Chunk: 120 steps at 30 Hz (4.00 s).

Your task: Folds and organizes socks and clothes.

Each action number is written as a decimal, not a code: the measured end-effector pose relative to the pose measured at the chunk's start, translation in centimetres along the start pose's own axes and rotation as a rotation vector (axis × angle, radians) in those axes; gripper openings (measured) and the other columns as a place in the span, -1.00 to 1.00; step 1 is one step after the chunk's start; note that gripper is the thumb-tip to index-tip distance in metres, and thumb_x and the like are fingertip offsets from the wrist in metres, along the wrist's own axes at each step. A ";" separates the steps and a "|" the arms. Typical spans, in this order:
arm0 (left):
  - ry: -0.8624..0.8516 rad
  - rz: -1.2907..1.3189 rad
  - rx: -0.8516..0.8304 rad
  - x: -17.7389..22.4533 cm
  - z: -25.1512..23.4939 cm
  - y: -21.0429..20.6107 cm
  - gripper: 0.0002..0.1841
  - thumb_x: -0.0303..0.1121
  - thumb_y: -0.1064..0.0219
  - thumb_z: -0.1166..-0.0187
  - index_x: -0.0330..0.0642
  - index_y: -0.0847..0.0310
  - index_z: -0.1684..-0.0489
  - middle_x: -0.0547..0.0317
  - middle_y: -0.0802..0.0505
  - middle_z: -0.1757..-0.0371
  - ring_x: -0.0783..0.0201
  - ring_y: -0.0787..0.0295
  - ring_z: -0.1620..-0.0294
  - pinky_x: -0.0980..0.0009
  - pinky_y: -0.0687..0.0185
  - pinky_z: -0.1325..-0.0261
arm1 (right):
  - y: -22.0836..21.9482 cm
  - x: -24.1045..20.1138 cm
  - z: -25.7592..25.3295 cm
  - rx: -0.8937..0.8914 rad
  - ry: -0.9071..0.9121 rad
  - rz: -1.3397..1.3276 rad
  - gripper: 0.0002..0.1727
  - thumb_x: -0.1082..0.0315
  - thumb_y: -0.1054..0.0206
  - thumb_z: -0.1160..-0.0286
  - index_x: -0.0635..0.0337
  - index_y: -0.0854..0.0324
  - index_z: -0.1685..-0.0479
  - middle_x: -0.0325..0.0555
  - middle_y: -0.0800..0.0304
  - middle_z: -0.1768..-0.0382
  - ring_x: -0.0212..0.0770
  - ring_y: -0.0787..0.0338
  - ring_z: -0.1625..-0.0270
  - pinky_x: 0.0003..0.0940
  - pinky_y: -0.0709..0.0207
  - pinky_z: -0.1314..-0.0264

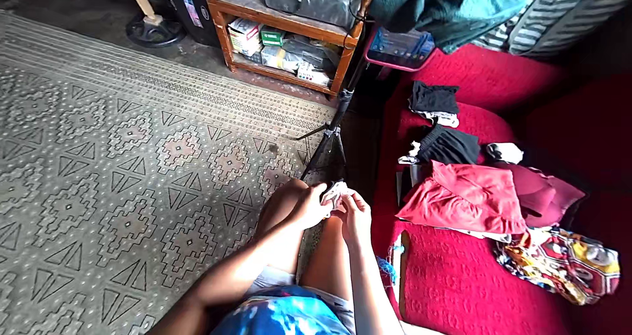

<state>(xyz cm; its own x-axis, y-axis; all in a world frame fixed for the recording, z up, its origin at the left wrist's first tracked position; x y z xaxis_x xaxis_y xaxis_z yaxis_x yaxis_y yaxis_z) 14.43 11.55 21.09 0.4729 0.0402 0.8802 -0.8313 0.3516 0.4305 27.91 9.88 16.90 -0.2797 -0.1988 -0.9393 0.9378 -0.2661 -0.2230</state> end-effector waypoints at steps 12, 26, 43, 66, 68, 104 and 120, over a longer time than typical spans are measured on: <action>0.046 -0.024 0.077 -1.7 -0.9 -0.5 -0.62 -0.50 -0.28 -0.49 -0.44 -0.64 -0.28 -0.19 -0.84 -0.09 0.10 -0.78 -0.19 0.19 -0.57 -0.39 | 0.9 2.3 -0.3 0.175 -0.183 -0.362 -0.79 0.42 -0.04 -0.76 0.28 -0.57 0.14 -0.06 -0.77 0.37 -0.22 -0.80 0.36 -0.29 -0.75 0.24; 0.030 -0.037 0.156 -4.5 -1.7 -0.7 -0.72 -0.25 -0.37 -0.55 -0.35 -0.78 0.10 -0.02 -0.88 0.16 0.19 -0.84 0.05 0.16 -0.70 -0.19 | 0.8 3.3 -0.1 0.059 -0.253 -0.326 -0.73 0.29 0.01 -0.80 0.22 -0.55 0.16 -0.13 -0.72 0.47 -0.26 -0.75 0.45 -0.31 -0.68 0.38; -0.174 0.205 0.083 -3.6 -2.1 -1.5 -0.72 -0.36 -0.18 -0.77 -0.32 -0.76 -0.14 0.10 -0.90 0.05 0.39 -0.86 0.06 0.35 -0.83 -0.09 | 2.0 -0.8 0.8 -0.079 0.051 0.367 -0.51 0.05 -0.54 -0.41 0.21 -0.67 -0.17 -0.17 -0.87 0.15 -0.37 -0.85 0.17 -0.38 -0.75 0.02; -0.182 0.314 0.092 -2.3 -1.5 -3.9 -0.76 -0.58 -0.32 -0.53 -0.52 -0.71 -0.09 -0.05 -0.89 0.13 0.38 -0.85 0.13 0.43 -0.77 -0.10 | 2.4 1.4 1.2 0.039 0.124 0.253 -0.37 0.09 -0.50 -0.41 0.32 -0.48 -0.34 0.00 -0.76 -0.03 -0.24 -0.81 -0.02 -0.29 -0.76 -0.09; -0.145 0.387 0.115 -3.0 -1.3 -3.7 -0.77 -0.54 -0.27 -0.62 -0.51 -0.69 -0.08 -0.05 -0.88 0.11 0.37 -0.85 0.09 0.41 -0.78 -0.12 | 3.0 1.6 0.9 0.053 0.153 0.169 -0.62 0.26 -0.41 -0.52 0.32 -0.60 -0.20 -0.03 -0.82 0.07 -0.25 -0.84 0.04 -0.27 -0.77 -0.06; 0.224 0.944 -0.298 -0.1 2.8 -9.9 -0.68 -0.43 -0.02 -0.75 -0.30 -0.46 -0.37 0.07 -0.84 0.04 0.23 -0.86 0.12 0.22 -0.85 0.14 | 14.2 -14.2 7.2 0.327 0.457 -0.312 -0.77 0.33 -0.07 -0.65 0.05 -0.61 -0.09 -0.23 -0.85 0.06 -0.33 -0.85 -0.06 -0.27 -0.76 -0.20; 0.287 0.837 -0.256 -7.9 2.7 -8.7 -0.55 -0.51 -0.06 -0.76 -0.30 -0.27 -0.62 -0.10 -0.71 -0.33 0.11 -0.78 -0.17 0.13 -0.76 -0.19 | 14.2 -12.6 7.1 0.356 0.398 -0.340 -0.70 0.37 0.00 -0.66 0.24 -0.50 -0.22 -0.11 -0.83 0.03 -0.27 -0.85 -0.05 -0.23 -0.77 -0.17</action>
<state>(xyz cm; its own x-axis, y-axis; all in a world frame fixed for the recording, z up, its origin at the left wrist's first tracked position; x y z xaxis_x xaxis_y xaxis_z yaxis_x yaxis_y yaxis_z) 17.17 5.60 10.93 -0.1711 0.5933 0.7866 -0.8613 0.2977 -0.4119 43.34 1.96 27.45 -0.3881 0.3002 -0.8714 0.6645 -0.5639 -0.4903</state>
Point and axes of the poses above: each hand's wrist, its own z-axis away from the middle knuckle, its own y-axis out of the back of the hand, x = y × z, the point moved 9 cm from there along -z, towards the middle knuckle
